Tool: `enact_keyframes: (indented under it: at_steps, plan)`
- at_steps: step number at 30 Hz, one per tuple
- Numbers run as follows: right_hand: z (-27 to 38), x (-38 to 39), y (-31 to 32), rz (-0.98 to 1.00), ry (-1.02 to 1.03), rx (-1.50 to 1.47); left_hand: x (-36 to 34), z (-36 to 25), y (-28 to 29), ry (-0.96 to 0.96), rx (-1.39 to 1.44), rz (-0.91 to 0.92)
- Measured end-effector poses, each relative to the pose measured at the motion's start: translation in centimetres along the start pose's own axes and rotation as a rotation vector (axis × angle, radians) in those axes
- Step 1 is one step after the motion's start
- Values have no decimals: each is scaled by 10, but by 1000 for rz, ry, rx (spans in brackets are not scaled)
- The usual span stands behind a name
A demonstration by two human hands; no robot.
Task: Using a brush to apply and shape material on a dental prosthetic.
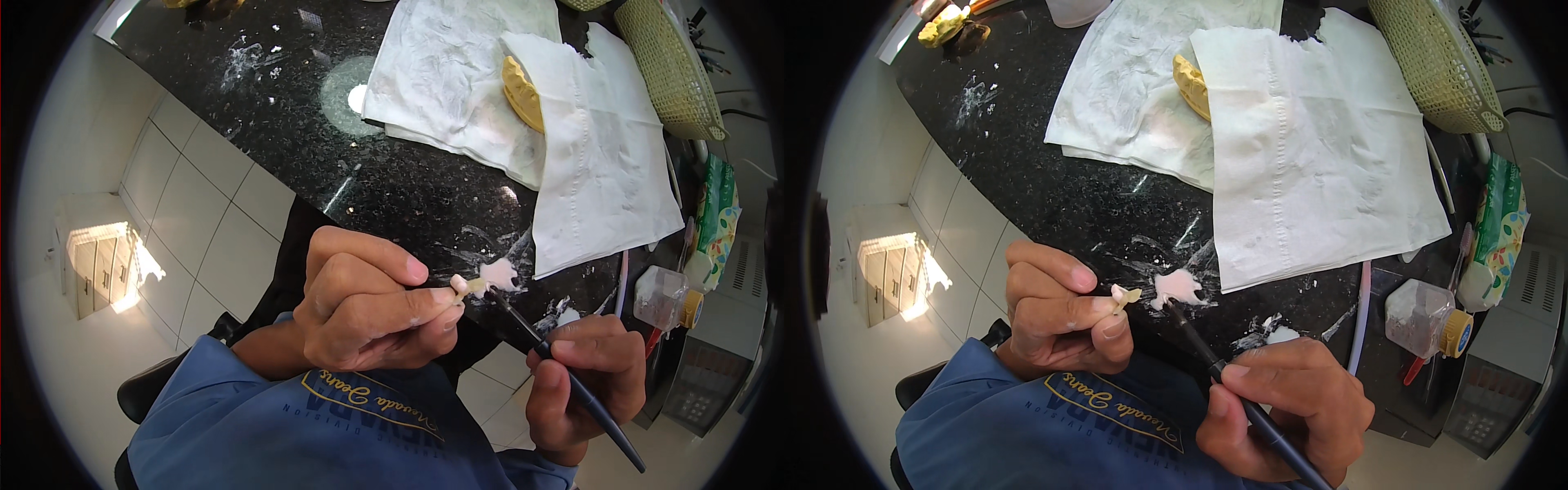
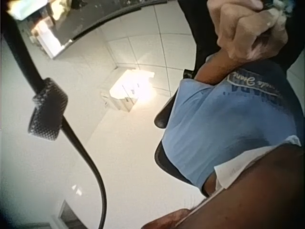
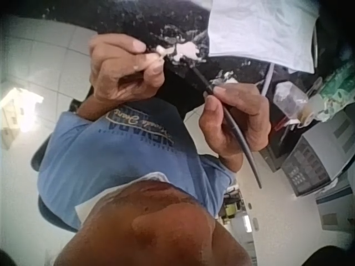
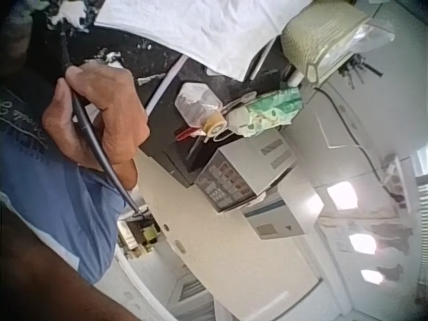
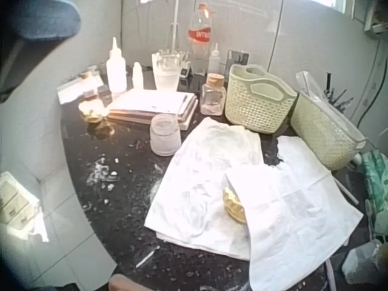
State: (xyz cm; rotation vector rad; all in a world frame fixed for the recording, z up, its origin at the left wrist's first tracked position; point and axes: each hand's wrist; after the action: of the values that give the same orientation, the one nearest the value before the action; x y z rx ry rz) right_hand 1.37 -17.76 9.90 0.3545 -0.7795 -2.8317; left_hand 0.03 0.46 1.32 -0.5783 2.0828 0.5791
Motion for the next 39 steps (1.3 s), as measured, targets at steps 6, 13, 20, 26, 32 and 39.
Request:
enact_keyframes:
  at_steps: [6, 13, 20, 26, 32, 39]
  plan:
    - [-1, 1, 2, 27, 83, 39, 0, 0, 0, 4, -15, 18]
    - [-6, 5, 9, 78, 319, 57, -4, -4, -1, 54, 54, -63]
    - [-9, 2, 7, 130, 377, 61, -5, -5, 2, 46, 16, 33]
    - [-7, 0, 6, 150, 390, 68, -5, -4, 2, 52, 25, 25]
    - [-7, 0, 6, 133, 394, 63, -5, -5, 2, 64, 34, 18]
    - [-8, 0, 5, 134, 395, 80, -7, -6, 1, 72, 45, -10]
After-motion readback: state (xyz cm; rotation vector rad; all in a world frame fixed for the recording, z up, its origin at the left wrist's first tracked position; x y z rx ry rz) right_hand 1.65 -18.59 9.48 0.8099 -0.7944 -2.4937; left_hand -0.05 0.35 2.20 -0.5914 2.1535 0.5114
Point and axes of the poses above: each hand's wrist, its own x-axis away from the middle knuckle, its own y-axis out of the back of the hand, z = x × y, and after that the axes turned 7 degrees about -y, right-handed
